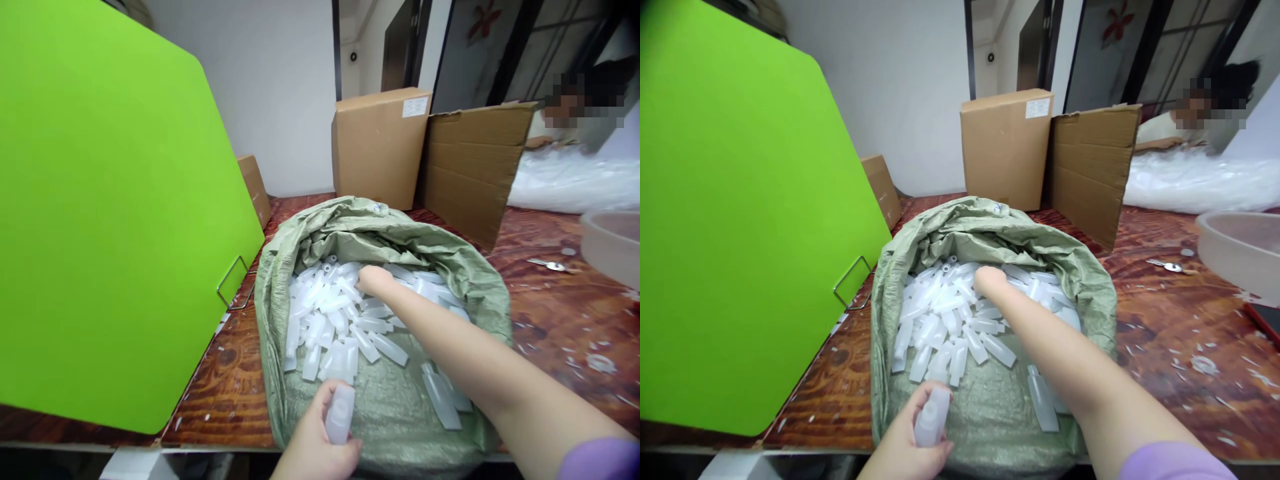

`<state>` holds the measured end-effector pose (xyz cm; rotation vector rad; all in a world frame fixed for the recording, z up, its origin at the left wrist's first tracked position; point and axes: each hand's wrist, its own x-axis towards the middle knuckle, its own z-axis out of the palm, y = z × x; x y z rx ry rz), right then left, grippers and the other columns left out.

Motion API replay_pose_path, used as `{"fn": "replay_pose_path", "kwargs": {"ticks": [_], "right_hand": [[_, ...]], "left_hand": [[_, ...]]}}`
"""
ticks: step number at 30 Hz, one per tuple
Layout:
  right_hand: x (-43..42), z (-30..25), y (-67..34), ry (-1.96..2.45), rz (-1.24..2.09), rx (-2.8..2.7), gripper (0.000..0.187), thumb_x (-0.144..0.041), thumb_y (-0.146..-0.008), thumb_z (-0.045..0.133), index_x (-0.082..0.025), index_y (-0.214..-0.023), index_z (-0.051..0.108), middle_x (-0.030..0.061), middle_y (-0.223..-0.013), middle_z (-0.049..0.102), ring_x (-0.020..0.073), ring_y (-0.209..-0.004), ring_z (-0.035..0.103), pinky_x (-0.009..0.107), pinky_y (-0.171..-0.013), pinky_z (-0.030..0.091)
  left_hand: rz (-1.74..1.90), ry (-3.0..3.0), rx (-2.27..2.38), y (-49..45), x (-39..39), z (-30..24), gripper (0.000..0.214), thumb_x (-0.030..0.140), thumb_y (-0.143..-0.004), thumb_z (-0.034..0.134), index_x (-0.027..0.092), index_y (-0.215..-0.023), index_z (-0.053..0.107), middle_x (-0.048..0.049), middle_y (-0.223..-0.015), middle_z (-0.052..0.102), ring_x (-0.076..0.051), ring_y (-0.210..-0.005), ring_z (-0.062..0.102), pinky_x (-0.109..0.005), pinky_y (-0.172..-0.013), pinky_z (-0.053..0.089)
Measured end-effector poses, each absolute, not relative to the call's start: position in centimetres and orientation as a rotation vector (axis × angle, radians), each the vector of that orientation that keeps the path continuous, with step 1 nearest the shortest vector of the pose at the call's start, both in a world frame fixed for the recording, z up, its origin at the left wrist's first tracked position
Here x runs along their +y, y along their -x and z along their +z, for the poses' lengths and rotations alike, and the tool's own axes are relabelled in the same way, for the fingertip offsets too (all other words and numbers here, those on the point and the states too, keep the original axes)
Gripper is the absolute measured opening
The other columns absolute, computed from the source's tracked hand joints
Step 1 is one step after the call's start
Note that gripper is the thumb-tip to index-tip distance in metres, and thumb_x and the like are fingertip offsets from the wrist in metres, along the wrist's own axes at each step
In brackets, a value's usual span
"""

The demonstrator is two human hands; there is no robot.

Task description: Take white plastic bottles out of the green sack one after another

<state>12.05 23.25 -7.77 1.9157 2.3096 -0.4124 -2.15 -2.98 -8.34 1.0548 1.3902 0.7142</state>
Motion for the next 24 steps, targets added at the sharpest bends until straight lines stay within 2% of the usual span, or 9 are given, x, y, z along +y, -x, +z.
{"fn": "replay_pose_path", "kwargs": {"ticks": [3, 7, 10, 13, 15, 19, 21, 24], "right_hand": [[23.6, -8.1, -11.4, -1.931, -0.420, 2.295, 0.026, -0.032, -0.088, 0.055, -0.014, -0.107, 0.058, 0.0087, -0.112, 0.059, 0.0202, -0.098, 0.058, 0.041, -0.085, 0.049], [23.2, -8.2, -11.2, -1.991, -0.399, 2.337, 0.027, -0.033, -0.088, 0.054, -0.014, -0.107, 0.057, 0.0085, -0.112, 0.058, 0.0203, -0.098, 0.057, 0.041, -0.084, 0.048], [22.2, -7.8, -11.9, -2.011, -0.397, 2.413, 0.029, -0.035, -0.089, 0.052, -0.014, -0.109, 0.055, 0.0085, -0.110, 0.058, 0.0203, -0.097, 0.057, 0.041, -0.084, 0.047], [20.3, -6.5, -13.2, -1.939, -0.466, 2.523, 0.032, -0.031, -0.087, 0.050, -0.010, -0.112, 0.053, 0.0117, -0.101, 0.061, 0.0217, -0.091, 0.059, 0.038, -0.079, 0.047], [18.3, -5.3, -14.2, -1.802, -0.566, 2.624, 0.030, -0.027, -0.086, 0.048, -0.011, -0.111, 0.054, 0.0110, -0.097, 0.063, 0.0206, -0.086, 0.059, 0.032, -0.075, 0.046], [12.1, -2.9, -15.7, -1.301, -0.868, 2.790, 0.026, -0.030, -0.085, 0.050, -0.022, -0.107, 0.059, 0.0010, -0.087, 0.064, 0.0149, -0.075, 0.059, 0.023, -0.066, 0.045], [9.0, -2.1, -16.0, -0.872, -0.983, 2.899, 0.031, -0.034, -0.087, 0.049, -0.022, -0.113, 0.059, 0.0049, -0.098, 0.062, 0.0170, -0.084, 0.059, 0.026, -0.073, 0.045], [5.8, -1.5, -16.0, -0.585, -0.887, 2.939, 0.034, -0.032, -0.090, 0.047, -0.023, -0.121, 0.056, 0.0074, -0.098, 0.061, 0.0185, -0.083, 0.059, 0.028, -0.071, 0.044]], "left_hand": [[0.729, -1.034, 1.375, 2.0, -3.2, -8.4, 0.047, 0.005, -0.058, 0.058, 0.018, -0.102, 0.046, 0.0071, -0.065, 0.046, -0.009, -0.057, 0.041, -0.021, -0.055, 0.033], [0.827, -1.023, 1.323, 1.7, -3.3, -8.2, 0.034, 0.010, -0.061, 0.061, 0.018, -0.093, 0.050, 0.0078, -0.063, 0.041, -0.007, -0.055, 0.037, -0.020, -0.053, 0.031], [0.818, -0.952, 1.273, 1.8, -3.4, -8.2, 0.035, 0.016, -0.060, 0.064, 0.018, -0.093, 0.051, 0.0064, -0.063, 0.045, -0.010, -0.058, 0.046, -0.022, -0.055, 0.038], [0.792, -0.861, 1.254, 2.1, -3.4, -8.5, 0.039, 0.016, -0.056, 0.063, 0.017, -0.093, 0.050, 0.0058, -0.061, 0.050, -0.012, -0.054, 0.050, -0.022, -0.049, 0.040], [0.812, -0.834, 1.207, 2.2, -3.4, -8.8, 0.038, 0.016, -0.055, 0.062, 0.016, -0.091, 0.051, 0.0070, -0.055, 0.049, -0.009, -0.047, 0.046, -0.020, -0.043, 0.034], [0.805, -0.755, 1.082, 2.2, -3.1, -9.4, 0.042, 0.015, -0.051, 0.065, 0.016, -0.090, 0.050, 0.0072, -0.057, 0.050, -0.005, -0.041, 0.040, -0.018, -0.039, 0.027], [0.728, -0.756, 1.042, 2.0, -2.9, -9.4, 0.041, 0.015, -0.050, 0.067, 0.017, -0.087, 0.049, 0.0062, -0.060, 0.051, -0.005, -0.042, 0.041, -0.018, -0.039, 0.028], [0.572, -0.844, 0.992, 1.7, -2.6, -9.2, 0.032, 0.016, -0.052, 0.068, 0.016, -0.079, 0.051, 0.0059, -0.057, 0.049, -0.006, -0.044, 0.041, -0.019, -0.042, 0.030]]}}
